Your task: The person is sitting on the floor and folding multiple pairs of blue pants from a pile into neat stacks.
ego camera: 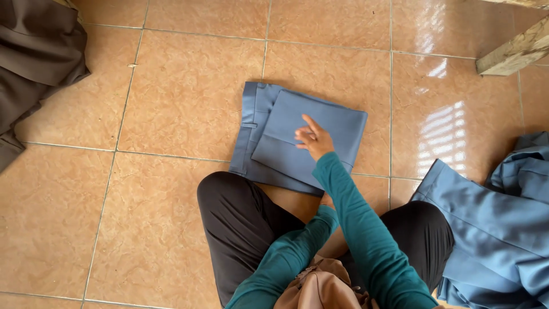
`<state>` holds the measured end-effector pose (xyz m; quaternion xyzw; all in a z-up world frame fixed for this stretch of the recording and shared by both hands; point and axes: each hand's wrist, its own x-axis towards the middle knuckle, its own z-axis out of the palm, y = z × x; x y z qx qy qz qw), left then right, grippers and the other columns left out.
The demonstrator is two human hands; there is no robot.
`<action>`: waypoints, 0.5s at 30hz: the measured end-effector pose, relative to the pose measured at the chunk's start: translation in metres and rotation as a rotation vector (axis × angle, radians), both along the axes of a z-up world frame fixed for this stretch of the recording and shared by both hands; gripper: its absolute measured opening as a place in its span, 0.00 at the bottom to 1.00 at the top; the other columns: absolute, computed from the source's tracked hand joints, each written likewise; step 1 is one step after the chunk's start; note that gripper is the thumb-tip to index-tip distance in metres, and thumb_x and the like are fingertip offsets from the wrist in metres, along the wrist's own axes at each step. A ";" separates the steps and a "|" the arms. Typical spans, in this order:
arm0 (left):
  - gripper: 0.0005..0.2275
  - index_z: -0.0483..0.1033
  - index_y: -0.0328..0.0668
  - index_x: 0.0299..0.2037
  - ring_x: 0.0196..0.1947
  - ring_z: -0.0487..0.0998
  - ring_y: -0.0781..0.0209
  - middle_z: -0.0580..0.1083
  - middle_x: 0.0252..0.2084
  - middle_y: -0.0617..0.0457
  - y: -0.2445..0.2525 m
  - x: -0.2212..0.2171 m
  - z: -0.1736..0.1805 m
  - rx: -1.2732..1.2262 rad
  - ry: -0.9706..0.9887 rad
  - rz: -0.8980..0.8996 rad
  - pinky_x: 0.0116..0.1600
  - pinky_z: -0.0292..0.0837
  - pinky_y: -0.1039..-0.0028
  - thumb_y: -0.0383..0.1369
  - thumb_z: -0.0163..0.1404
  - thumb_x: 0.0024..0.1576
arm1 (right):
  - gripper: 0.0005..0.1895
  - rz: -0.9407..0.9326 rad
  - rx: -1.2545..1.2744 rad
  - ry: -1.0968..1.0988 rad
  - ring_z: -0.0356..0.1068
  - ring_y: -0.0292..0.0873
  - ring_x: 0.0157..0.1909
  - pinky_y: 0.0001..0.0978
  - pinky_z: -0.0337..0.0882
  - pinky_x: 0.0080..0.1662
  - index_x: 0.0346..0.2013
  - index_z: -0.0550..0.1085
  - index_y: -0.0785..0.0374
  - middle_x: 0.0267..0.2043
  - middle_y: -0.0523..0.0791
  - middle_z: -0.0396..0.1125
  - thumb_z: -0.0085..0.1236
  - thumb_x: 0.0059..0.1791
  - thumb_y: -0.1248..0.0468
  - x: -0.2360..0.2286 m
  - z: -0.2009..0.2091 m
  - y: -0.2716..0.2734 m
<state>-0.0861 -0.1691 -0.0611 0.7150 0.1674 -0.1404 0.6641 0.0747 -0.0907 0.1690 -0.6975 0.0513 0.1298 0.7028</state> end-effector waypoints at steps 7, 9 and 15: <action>0.28 0.62 0.39 0.68 0.67 0.66 0.45 0.68 0.66 0.39 -0.003 0.012 -0.007 -0.554 0.146 0.382 0.72 0.61 0.56 0.31 0.59 0.58 | 0.33 -0.462 -0.973 0.119 0.63 0.53 0.64 0.46 0.69 0.62 0.68 0.65 0.46 0.62 0.49 0.60 0.65 0.50 0.52 -0.017 -0.115 -0.118; 0.27 0.66 0.44 0.66 0.62 0.73 0.49 0.73 0.61 0.45 0.013 0.011 0.047 -0.528 0.485 0.124 0.66 0.68 0.55 0.46 0.58 0.61 | 0.37 -0.476 -0.719 0.236 0.65 0.58 0.63 0.50 0.71 0.62 0.70 0.62 0.58 0.59 0.54 0.61 0.65 0.51 0.48 -0.023 -0.130 -0.132; 0.28 0.76 0.59 0.58 0.61 0.73 0.51 0.75 0.59 0.54 -0.028 0.034 0.048 0.080 0.379 -0.530 0.62 0.72 0.62 0.56 0.51 0.47 | 0.31 -0.594 -0.600 0.134 0.73 0.56 0.54 0.46 0.75 0.55 0.60 0.74 0.55 0.48 0.55 0.73 0.77 0.44 0.60 -0.009 -0.183 -0.222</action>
